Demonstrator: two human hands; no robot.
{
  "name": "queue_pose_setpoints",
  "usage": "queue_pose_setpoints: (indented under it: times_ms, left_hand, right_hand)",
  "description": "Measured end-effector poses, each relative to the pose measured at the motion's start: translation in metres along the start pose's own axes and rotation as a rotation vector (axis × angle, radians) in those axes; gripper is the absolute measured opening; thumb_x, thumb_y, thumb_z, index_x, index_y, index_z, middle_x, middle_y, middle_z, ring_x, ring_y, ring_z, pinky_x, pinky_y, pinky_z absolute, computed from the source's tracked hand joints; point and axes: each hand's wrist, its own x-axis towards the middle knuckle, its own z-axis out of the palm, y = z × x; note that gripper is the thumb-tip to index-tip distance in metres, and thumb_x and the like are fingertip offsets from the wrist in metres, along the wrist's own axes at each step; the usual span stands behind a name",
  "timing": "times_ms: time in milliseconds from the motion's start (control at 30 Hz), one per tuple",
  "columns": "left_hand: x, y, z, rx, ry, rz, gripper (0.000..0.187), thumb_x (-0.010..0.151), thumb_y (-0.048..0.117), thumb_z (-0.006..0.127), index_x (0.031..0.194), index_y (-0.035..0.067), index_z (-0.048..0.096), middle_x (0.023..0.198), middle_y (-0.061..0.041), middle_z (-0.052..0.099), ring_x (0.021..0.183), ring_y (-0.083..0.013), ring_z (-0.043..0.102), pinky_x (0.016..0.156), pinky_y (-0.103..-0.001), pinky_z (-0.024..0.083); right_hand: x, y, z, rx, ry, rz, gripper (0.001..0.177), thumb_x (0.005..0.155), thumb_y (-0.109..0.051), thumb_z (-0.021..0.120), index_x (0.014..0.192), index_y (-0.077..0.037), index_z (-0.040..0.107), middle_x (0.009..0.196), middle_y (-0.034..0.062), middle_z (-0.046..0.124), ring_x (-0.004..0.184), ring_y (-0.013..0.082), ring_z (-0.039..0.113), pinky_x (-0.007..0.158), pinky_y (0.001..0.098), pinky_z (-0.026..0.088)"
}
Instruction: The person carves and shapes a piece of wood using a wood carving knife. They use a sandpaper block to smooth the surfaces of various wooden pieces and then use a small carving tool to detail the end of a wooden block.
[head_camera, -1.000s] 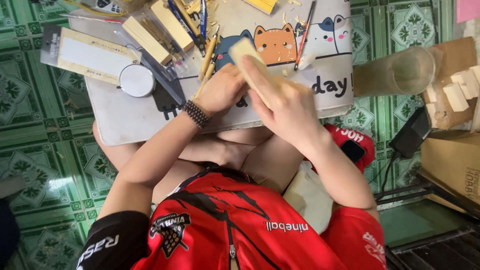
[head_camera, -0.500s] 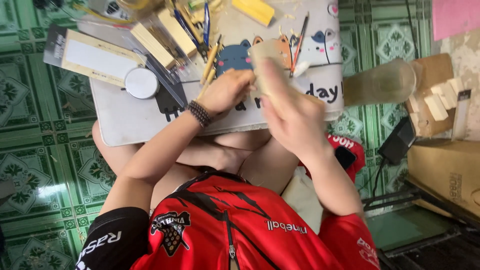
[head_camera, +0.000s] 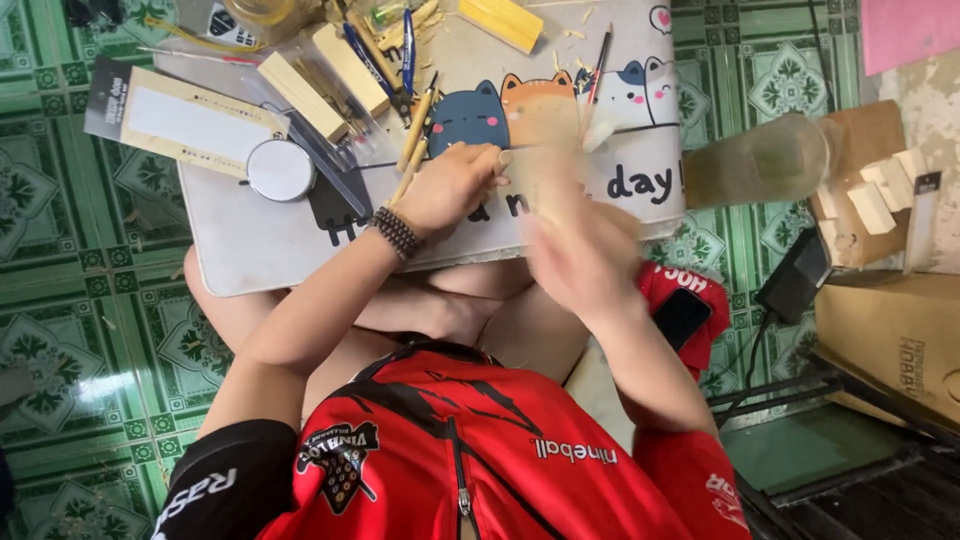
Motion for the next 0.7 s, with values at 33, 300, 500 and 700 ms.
queue_pose_setpoints:
  times_ms: [33, 300, 500, 700]
  left_hand:
    - [-0.005, 0.0, 0.001, 0.066, 0.001, -0.002, 0.015, 0.1, 0.017, 0.063, 0.093, 0.016, 0.049, 0.074, -0.005, 0.053, 0.072, -0.0347, 0.063, 0.069, -0.044, 0.05]
    - [-0.005, 0.006, 0.006, 0.182, 0.011, 0.087, 0.016, 0.105, 0.015, 0.057, 0.092, 0.011, 0.047, 0.079, -0.009, 0.052, 0.074, -0.0342, 0.059, 0.07, -0.043, 0.049]
    - [-0.013, 0.002, 0.011, 0.182, 0.014, 0.061, 0.015, 0.103, 0.019, 0.057, 0.094, 0.014, 0.047, 0.081, -0.005, 0.05, 0.075, -0.0303, 0.059, 0.072, -0.041, 0.049]
    - [-0.005, 0.01, -0.004, 0.092, 0.021, 0.016, 0.017, 0.104, 0.017, 0.059, 0.094, 0.012, 0.047, 0.081, -0.007, 0.053, 0.077, -0.0321, 0.062, 0.076, -0.041, 0.05]
  right_hand:
    - [0.002, -0.002, 0.013, -0.003, -0.203, 0.066, 0.064, 0.104, -0.013, 0.061, 0.161, -0.019, 0.034, 0.074, 0.0281, 0.07, 0.059, 0.0418, 0.071, 0.047, 0.0494, 0.057]
    - [-0.026, -0.005, -0.001, -0.081, 0.08, 0.002, 0.051, 0.094, -0.012, 0.071, 0.143, -0.011, 0.057, 0.077, 0.0172, 0.073, 0.057, 0.0335, 0.07, 0.051, 0.044, 0.058]
    - [-0.02, 0.014, 0.011, 0.095, -0.117, 0.173, 0.058, 0.107, -0.017, 0.057, 0.16, -0.013, 0.035, 0.093, 0.0336, 0.071, 0.077, 0.0486, 0.071, 0.06, 0.0589, 0.052]
    - [-0.058, 0.026, 0.018, 0.082, 0.128, 0.114, 0.046, 0.106, -0.015, 0.052, 0.149, 0.002, 0.052, 0.112, 0.0247, 0.074, 0.089, 0.0311, 0.075, 0.067, 0.0355, 0.06]
